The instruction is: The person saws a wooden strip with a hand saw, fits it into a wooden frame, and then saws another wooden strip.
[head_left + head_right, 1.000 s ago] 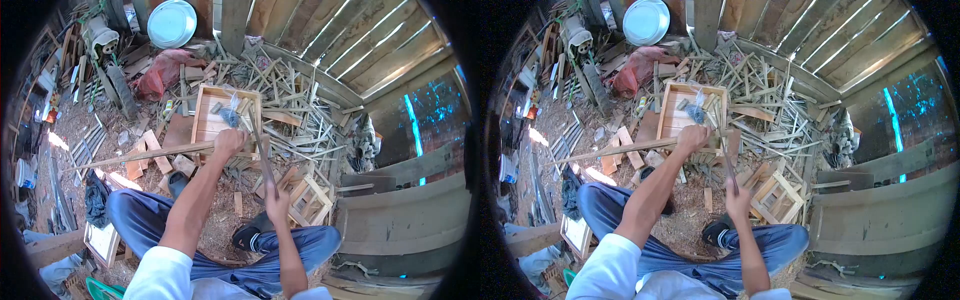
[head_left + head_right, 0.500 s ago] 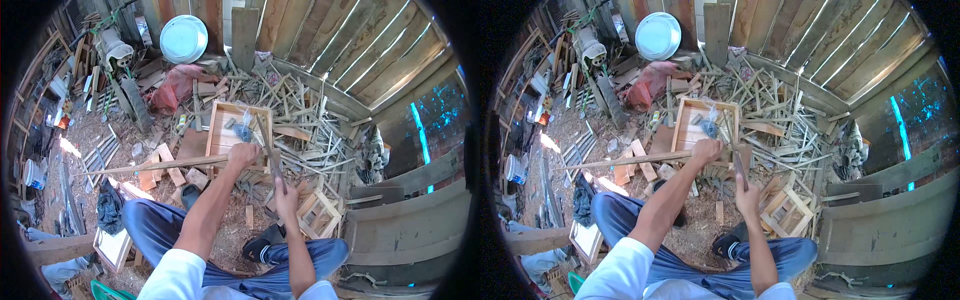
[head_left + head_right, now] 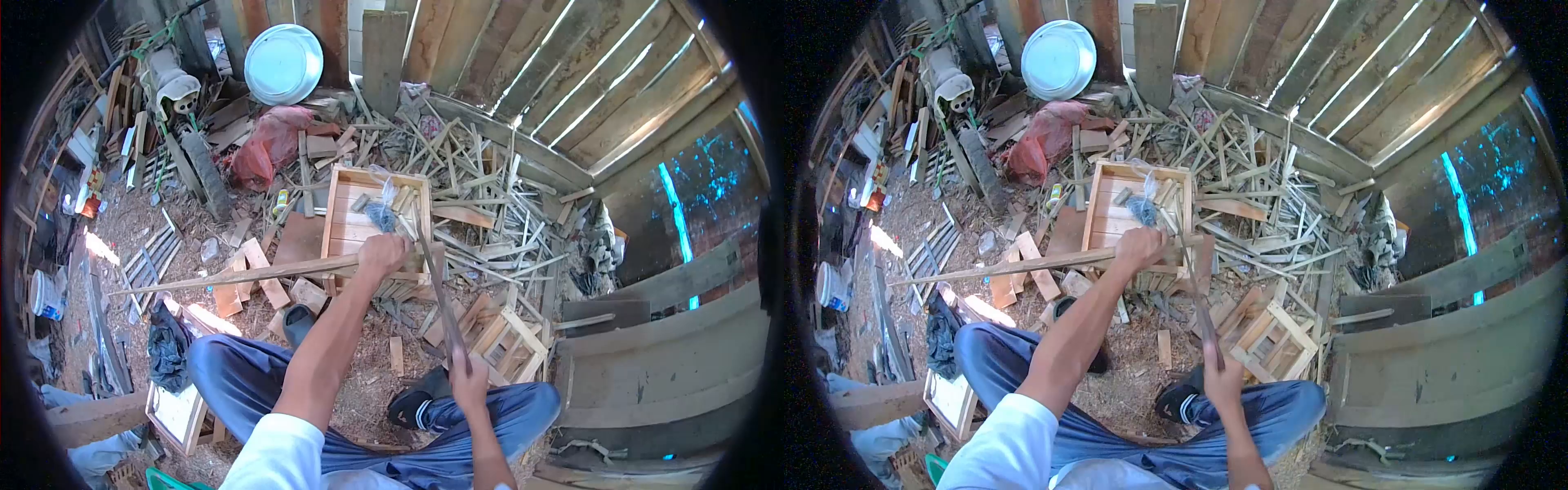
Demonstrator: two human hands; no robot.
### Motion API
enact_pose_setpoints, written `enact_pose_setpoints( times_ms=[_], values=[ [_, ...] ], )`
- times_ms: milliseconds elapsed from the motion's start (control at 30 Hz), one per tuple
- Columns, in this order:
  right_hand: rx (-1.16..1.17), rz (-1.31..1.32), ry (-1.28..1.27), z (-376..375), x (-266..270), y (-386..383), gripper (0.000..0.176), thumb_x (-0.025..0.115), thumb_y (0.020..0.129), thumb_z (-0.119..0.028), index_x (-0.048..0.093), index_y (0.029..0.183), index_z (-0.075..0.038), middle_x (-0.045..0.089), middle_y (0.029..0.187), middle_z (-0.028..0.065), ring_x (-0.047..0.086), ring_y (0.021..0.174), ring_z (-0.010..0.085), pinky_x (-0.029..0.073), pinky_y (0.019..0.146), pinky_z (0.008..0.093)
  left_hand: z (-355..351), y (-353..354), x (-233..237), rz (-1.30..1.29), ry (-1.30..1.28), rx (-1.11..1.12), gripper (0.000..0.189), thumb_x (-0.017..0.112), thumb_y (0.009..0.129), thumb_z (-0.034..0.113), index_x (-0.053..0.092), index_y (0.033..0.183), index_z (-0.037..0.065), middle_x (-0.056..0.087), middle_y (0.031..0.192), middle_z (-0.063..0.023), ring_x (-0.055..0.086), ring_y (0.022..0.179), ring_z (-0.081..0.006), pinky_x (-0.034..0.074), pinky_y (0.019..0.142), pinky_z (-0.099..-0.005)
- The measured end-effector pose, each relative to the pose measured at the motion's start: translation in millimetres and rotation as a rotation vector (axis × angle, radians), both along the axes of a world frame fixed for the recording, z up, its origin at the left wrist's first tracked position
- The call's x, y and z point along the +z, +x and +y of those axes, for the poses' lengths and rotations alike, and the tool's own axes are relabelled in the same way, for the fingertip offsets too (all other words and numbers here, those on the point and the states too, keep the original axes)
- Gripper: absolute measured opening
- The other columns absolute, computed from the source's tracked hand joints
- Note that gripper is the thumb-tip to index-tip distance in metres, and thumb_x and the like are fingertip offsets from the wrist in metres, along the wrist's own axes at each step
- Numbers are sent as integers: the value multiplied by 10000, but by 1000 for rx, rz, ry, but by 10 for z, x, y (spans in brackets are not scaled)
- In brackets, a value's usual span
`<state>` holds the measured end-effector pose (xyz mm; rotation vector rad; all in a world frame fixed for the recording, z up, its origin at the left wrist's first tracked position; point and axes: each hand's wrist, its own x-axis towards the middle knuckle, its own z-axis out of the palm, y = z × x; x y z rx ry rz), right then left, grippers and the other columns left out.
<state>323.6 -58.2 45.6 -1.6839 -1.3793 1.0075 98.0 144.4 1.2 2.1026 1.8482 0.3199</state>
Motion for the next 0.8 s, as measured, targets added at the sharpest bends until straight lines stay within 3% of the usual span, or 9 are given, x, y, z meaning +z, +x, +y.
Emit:
enact_pose_setpoints(
  times_ms=[100, 133, 200, 367, 433, 467, 500, 567, 800],
  values=[
    [-30, 110, 32, 61, -58, -61, 503, 540, 967, -416, 588, 670, -13, 463, 523, -18, 442, 486, 69, 331, 447, 275, -32, -1, -138, 72, 60, -57, 387, 388, 949, 301, 654, 881, 27, 654, 688, -203, 664, 639, -374, 544, 564, -466],
    [16, -1, -118, 288, -275, -68, 528, 537, 966, -432, 565, 639, -19, 459, 530, -20, 441, 486, 74, 331, 447, 282, -36, -20, -242, 158, 155, -154, 321, 417, 934, 270, 634, 938, 34, 651, 673, -183, 667, 620, -354, 535, 515, -459],
    [54, -91, 4, 818, -71, -414, 539, 538, 961, -449, 555, 622, -31, 462, 535, -21, 439, 486, 77, 334, 448, 284, -38, -34, -208, 172, 128, -165, 317, 425, 929, 272, 632, 947, 33, 653, 673, -180, 666, 608, -349, 533, 504, -457],
    [-6, -15, 47, 181, -120, -105, 561, 533, 960, -442, 541, 592, -19, 467, 502, 6, 458, 468, 102, 358, 457, 308, 74, -71, -322, 177, 124, -140, 305, 438, 916, 271, 632, 938, 37, 661, 689, -188, 662, 585, -347, 528, 490, -460],
    [-3, 32, 113, 131, -50, -80, 567, 528, 962, -441, 540, 587, -16, 466, 500, 8, 458, 465, 105, 361, 459, 313, 39, -11, -235, 102, 56, 23, 291, 448, 904, 263, 624, 931, 33, 661, 688, -189, 661, 579, -342, 528, 485, -455],
    [9, -24, 49, 171, -40, -130, 554, 537, 957, -429, 558, 630, 18, 474, 503, 75, 477, 477, 151, 382, 490, 354, 9, -7, -283, 99, 43, 26, 291, 448, 904, 263, 624, 931, 33, 661, 688, -189, 661, 579, -342, 528, 485, -455],
    [2, -71, -24, 162, -39, -225, 545, 545, 952, -416, 576, 673, 51, 483, 507, 143, 496, 489, 196, 403, 520, 394, -38, -6, -332, 111, 52, -22, 323, 430, 917, 278, 633, 885, 29, 659, 678, -193, 660, 581, -351, 530, 499, -465],
    [-10, -198, -23, 485, -36, -374, 549, 540, 953, -424, 575, 680, 50, 485, 506, 121, 486, 487, 185, 398, 514, 395, 37, -25, -307, 125, 91, -56, 365, 411, 930, 294, 641, 838, 25, 656, 669, -197, 659, 584, -360, 533, 514, -475],
    [19, 67, -123, -20, 145, 35, 493, 522, 967, -393, 607, 719, 24, 435, 502, 54, 462, 490, 139, 380, 499, 341, -16, -69, 5, 36, 136, -4, 512, 360, 964, 323, 644, 655, 31, 637, 625, -210, 641, 563, -384, 534, 531, -472]
  ],
)
